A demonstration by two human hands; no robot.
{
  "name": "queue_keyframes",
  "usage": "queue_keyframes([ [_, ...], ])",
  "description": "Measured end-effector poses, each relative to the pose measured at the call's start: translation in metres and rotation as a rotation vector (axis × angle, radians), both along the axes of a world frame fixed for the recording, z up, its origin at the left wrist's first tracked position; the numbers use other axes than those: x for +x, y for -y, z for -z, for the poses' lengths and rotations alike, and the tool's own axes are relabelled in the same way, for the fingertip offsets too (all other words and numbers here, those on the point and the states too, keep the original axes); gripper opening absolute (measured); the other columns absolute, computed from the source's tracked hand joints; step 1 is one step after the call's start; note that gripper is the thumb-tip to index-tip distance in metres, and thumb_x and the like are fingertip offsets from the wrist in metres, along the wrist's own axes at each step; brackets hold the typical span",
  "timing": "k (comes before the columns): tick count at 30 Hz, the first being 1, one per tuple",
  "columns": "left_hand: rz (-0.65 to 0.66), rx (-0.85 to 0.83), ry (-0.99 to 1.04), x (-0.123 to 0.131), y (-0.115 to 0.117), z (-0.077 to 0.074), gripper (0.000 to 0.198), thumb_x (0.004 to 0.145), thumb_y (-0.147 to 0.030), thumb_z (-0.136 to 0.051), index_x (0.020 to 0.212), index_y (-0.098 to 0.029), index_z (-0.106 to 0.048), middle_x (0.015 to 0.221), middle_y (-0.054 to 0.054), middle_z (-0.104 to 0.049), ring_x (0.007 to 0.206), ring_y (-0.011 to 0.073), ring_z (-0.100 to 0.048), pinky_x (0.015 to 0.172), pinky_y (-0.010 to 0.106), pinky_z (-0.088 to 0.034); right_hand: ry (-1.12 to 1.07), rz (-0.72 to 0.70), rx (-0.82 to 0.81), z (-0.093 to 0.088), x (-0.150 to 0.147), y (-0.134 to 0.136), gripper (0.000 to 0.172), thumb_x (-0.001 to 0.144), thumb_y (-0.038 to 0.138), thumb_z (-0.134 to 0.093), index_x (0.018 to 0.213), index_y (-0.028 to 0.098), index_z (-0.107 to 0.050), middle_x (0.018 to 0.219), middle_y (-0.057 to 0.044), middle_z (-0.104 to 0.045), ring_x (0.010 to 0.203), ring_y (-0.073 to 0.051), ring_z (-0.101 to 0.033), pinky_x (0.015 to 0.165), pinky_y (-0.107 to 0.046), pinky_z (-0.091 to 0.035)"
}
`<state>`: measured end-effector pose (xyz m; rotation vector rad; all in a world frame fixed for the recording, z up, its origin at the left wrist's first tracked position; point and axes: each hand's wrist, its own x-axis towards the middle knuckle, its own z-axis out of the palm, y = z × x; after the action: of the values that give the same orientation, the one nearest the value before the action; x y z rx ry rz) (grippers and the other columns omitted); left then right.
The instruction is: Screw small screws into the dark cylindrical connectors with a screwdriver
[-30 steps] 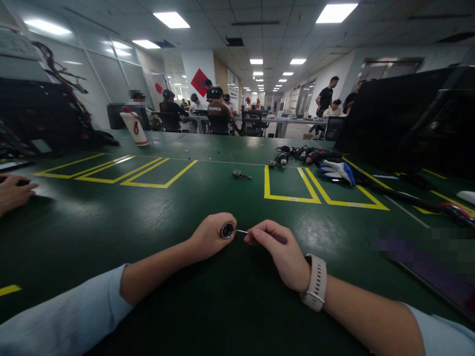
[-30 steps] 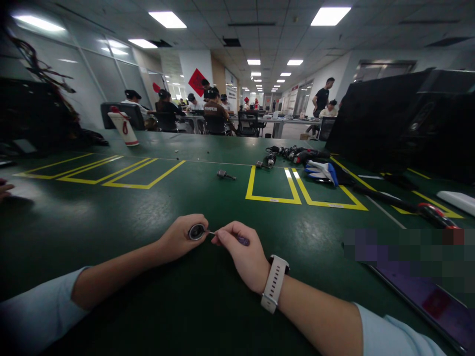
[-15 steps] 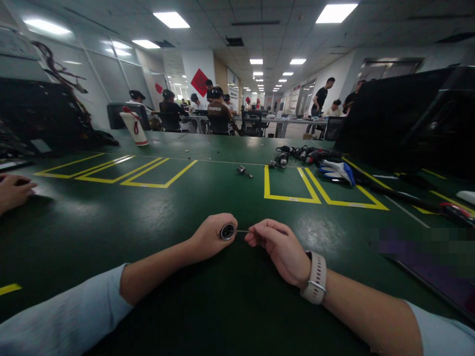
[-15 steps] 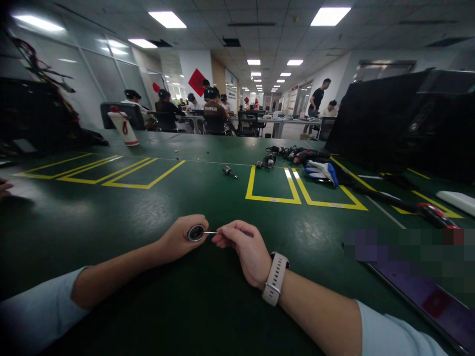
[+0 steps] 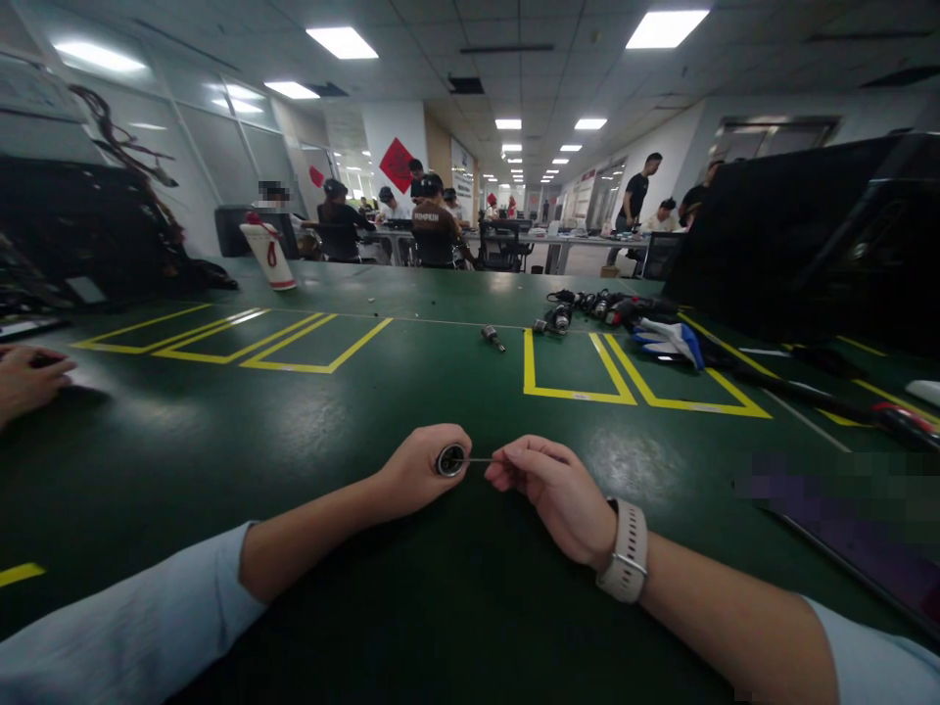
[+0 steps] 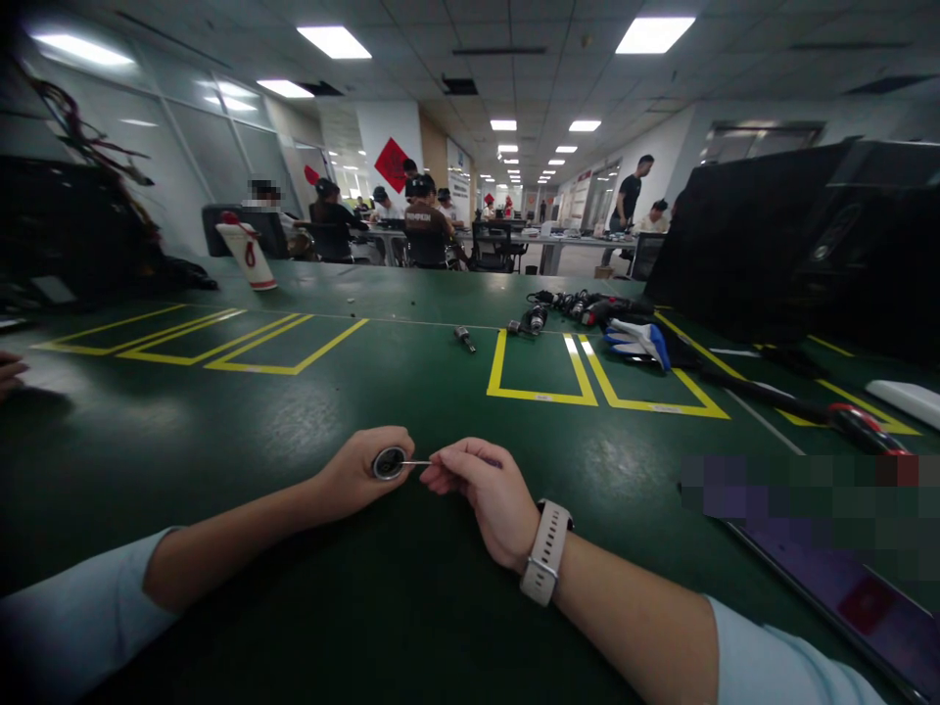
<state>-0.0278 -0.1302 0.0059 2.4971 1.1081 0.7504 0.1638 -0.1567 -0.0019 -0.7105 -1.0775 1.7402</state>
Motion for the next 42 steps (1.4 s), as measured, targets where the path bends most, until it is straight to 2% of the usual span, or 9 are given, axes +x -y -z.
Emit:
queue_keyframes([
  [6,0.005,-0.009,0.004,0.0,0.0,0.0,0.006,0.072,-0.014,-0.05,0.067,-0.016,-0.048,0.064,-0.002,-0.05,0.06,0.0099,-0.048,0.056,0.021,-0.036,0.031,0.016,0.073,-0.001,-0.001,0.004,0.014,0.079,0.028,-0.057,0.078,0.015,-0.065,0.074,-0.003,-0.065,0.072,-0.014,-0.058,0.072,-0.031,-0.043],
  [15,0.009,0.007,-0.09,0.0,-0.001,0.004,0.003,0.071,-0.014,-0.052,0.07,-0.016,-0.05,0.066,-0.002,-0.053,0.06,0.0106,-0.05,0.056,0.022,-0.036,0.589,0.171,0.73,-0.012,-0.002,0.021,0.015,0.085,0.023,-0.048,0.08,0.018,-0.061,0.08,-0.003,-0.062,0.076,-0.015,-0.056,0.07,-0.031,-0.043],
  [18,0.017,0.02,-0.11,0.0,-0.001,0.005,0.002,0.072,-0.015,-0.052,0.071,-0.016,-0.05,0.069,-0.001,-0.055,0.063,0.0115,-0.051,0.059,0.023,-0.038,0.654,0.202,0.823,-0.013,-0.004,0.025,0.015,0.084,0.02,-0.047,0.078,0.017,-0.06,0.08,-0.004,-0.061,0.076,-0.015,-0.055,0.07,-0.031,-0.042],
  [20,0.019,0.028,-0.133,-0.001,-0.001,0.005,0.002,0.073,-0.015,-0.051,0.073,-0.016,-0.05,0.07,0.0,-0.056,0.065,0.012,-0.052,0.062,0.024,-0.039,0.663,0.21,0.748,-0.013,-0.005,0.025,0.016,0.084,0.022,-0.048,0.075,0.017,-0.061,0.076,-0.003,-0.061,0.073,-0.015,-0.055,0.068,-0.03,-0.042],
  [23,0.022,0.027,-0.156,-0.001,-0.001,0.003,0.003,0.073,-0.014,-0.051,0.075,-0.016,-0.051,0.072,0.0,-0.056,0.067,0.0124,-0.053,0.063,0.024,-0.039,0.602,0.179,0.527,-0.013,-0.003,0.02,0.02,0.083,0.026,-0.049,0.073,0.017,-0.063,0.072,-0.003,-0.062,0.071,-0.016,-0.057,0.068,-0.031,-0.043],
  [29,0.004,0.032,-0.124,-0.001,-0.001,0.002,0.005,0.073,-0.011,-0.05,0.072,-0.016,-0.049,0.069,-0.001,-0.053,0.064,0.0113,-0.051,0.06,0.023,-0.039,0.217,0.102,0.155,-0.003,-0.003,0.008,0.018,0.08,0.03,-0.055,0.077,0.015,-0.064,0.073,-0.003,-0.065,0.075,-0.016,-0.059,0.074,-0.032,-0.044],
  [32,-0.006,0.04,-0.129,-0.001,-0.002,0.003,0.006,0.072,-0.011,-0.05,0.071,-0.016,-0.049,0.068,-0.001,-0.052,0.063,0.0112,-0.05,0.059,0.023,-0.038,0.195,0.111,0.122,-0.002,-0.004,0.008,0.017,0.079,0.029,-0.056,0.075,0.015,-0.065,0.072,-0.004,-0.065,0.073,-0.016,-0.059,0.073,-0.032,-0.044],
  [38,-0.056,0.018,-0.096,-0.001,-0.002,0.003,0.005,0.073,-0.013,-0.052,0.071,-0.016,-0.049,0.067,-0.002,-0.052,0.063,0.0111,-0.05,0.058,0.022,-0.037,0.35,0.132,0.269,-0.008,-0.003,0.013,0.019,0.081,0.031,-0.055,0.077,0.017,-0.066,0.079,-0.004,-0.065,0.079,-0.017,-0.059,0.077,-0.034,-0.043],
  [42,-0.05,0.018,-0.094,-0.001,-0.002,0.002,0.006,0.075,-0.016,-0.052,0.07,-0.016,-0.049,0.067,-0.002,-0.051,0.063,0.0113,-0.049,0.058,0.023,-0.036,0.183,0.09,0.12,-0.006,-0.003,0.009,0.016,0.078,0.029,-0.057,0.075,0.015,-0.066,0.073,-0.004,-0.065,0.075,-0.016,-0.059,0.075,-0.033,-0.043],
])
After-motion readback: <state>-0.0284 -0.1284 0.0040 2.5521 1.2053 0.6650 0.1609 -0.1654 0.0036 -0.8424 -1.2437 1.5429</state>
